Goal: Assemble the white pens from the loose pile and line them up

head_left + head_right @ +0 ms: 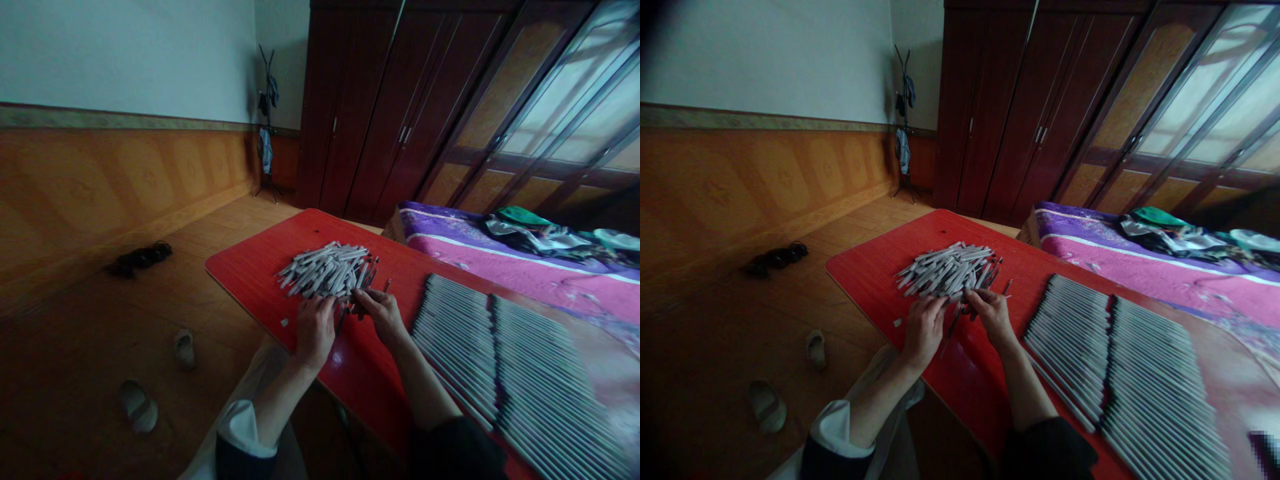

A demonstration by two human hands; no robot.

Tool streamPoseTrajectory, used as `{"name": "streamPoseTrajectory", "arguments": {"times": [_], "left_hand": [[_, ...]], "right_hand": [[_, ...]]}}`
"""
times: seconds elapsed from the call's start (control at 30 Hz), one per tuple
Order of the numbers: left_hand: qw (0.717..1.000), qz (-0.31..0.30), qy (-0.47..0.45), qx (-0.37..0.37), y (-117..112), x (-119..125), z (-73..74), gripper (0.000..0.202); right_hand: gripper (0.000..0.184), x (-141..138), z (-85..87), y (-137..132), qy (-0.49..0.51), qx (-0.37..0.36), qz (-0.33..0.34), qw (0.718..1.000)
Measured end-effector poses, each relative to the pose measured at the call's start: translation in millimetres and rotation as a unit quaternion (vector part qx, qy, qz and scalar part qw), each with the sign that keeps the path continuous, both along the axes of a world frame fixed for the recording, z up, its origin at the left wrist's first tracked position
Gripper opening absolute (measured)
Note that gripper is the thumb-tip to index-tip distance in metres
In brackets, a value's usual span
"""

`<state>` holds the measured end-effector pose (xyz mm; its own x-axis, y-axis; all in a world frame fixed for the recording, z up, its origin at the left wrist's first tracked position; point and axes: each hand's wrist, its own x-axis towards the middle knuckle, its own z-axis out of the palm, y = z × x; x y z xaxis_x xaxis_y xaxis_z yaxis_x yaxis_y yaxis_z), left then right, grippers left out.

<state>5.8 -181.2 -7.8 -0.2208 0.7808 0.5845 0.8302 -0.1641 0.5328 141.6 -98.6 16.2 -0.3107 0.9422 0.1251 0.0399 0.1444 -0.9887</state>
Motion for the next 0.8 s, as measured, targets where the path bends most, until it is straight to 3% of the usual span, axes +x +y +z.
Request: {"name": "streamPoseTrajectory", "arguments": {"times": [0.13, 0.23, 0.33, 0.4, 0.57, 0.8], "left_hand": [[0.994, 0.018, -0.075, 0.080, 0.8, -0.7, -4.0, 0.021], [0.981, 0.029, -0.136, 0.135, 0.1, -1.4, -6.4, 0.018], [0.970, 0.009, -0.199, 0.141, -1.8, -1.6, -5.5, 0.016], [0.962, -0.011, -0.237, 0.134, -3.2, -1.6, -3.4, 0.015], [0.955, -0.030, -0.271, 0.119, -5.0, -2.1, 1.4, 0.017], [0.952, -0.034, -0.286, 0.104, -2.2, -3.3, -2.2, 0.017]], "right_hand": [[0.039, 4.6, -1.4, 26.7, -0.116, 0.120, -0.083, 0.982], [0.034, 0.7, -0.1, 43.6, -0.317, 0.224, -0.120, 0.914], [0.031, -9.1, 0.8, 48.1, -0.469, 0.254, -0.104, 0.839], [0.029, -15.2, -0.3, 47.7, -0.517, 0.256, -0.087, 0.812], [0.029, -22.3, -5.3, 52.5, -0.557, 0.241, -0.069, 0.792], [0.021, -22.0, -11.4, 59.7, -0.544, 0.263, -0.074, 0.794]]}}
